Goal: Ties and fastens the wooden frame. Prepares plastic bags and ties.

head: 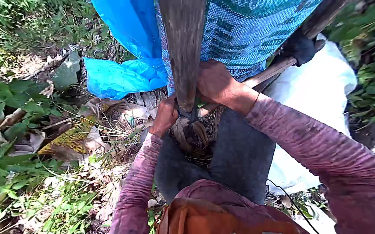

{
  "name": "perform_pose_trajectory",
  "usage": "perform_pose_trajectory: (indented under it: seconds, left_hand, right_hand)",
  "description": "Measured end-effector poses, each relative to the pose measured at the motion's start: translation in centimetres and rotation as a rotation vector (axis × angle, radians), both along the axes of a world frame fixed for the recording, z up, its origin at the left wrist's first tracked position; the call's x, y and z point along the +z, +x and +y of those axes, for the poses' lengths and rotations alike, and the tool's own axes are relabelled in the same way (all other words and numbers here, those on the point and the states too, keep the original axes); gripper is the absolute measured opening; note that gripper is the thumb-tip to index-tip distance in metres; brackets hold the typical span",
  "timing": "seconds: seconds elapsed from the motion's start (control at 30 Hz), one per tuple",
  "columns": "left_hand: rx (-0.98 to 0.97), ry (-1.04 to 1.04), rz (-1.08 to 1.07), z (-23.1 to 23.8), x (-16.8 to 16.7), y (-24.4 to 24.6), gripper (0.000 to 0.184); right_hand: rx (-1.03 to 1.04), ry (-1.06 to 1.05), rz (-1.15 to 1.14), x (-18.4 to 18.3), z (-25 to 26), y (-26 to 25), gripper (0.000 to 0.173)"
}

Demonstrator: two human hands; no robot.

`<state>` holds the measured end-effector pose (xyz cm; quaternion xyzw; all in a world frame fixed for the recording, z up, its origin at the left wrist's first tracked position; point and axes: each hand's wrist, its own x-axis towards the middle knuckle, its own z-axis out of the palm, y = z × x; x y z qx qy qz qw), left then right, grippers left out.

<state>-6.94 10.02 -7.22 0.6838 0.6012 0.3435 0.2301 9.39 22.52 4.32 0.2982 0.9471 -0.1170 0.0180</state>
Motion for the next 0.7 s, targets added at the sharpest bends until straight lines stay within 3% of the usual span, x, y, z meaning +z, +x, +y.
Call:
perform_pose_trajectory:
  seconds: [0.17,0.23,0.33,0.47,0.6,0.7]
  left_hand:
    - [0.133,-0.175,0.065,-7.1,-3.2,1.8,0.026]
    - [0.251,-0.253,-0.045,-9.6,-3.0,4.0,0.032]
    - [0.39,-0.405,-0.296,-14.0,-1.2,8.5,0.037]
    - [0.372,-0.499,-0.501,-19.6,2.8,13.0,0.035]
    - [0.245,-0.475,-0.666,-21.4,4.1,13.6,0.034]
    - [0.078,-0.495,-0.566,-21.4,4.8,12.1,0.038]
  right_hand:
    - [-0.069,0.025,0.186,0.8,-6.3,5.3,0.027]
    - [-0.194,-0.044,0.276,0.7,-9.8,6.1,0.023]
    - [-0.396,-0.307,0.3,-0.4,-15.7,7.0,0.026]
    - [-0.544,-0.915,0.107,-2.7,-20.3,6.9,0.055]
    - [-0.857,-1.346,0.482,-3.7,-22.9,5.8,0.031]
    - [-0.998,-1.382,0.767,-2.7,-24.2,6.4,0.027]
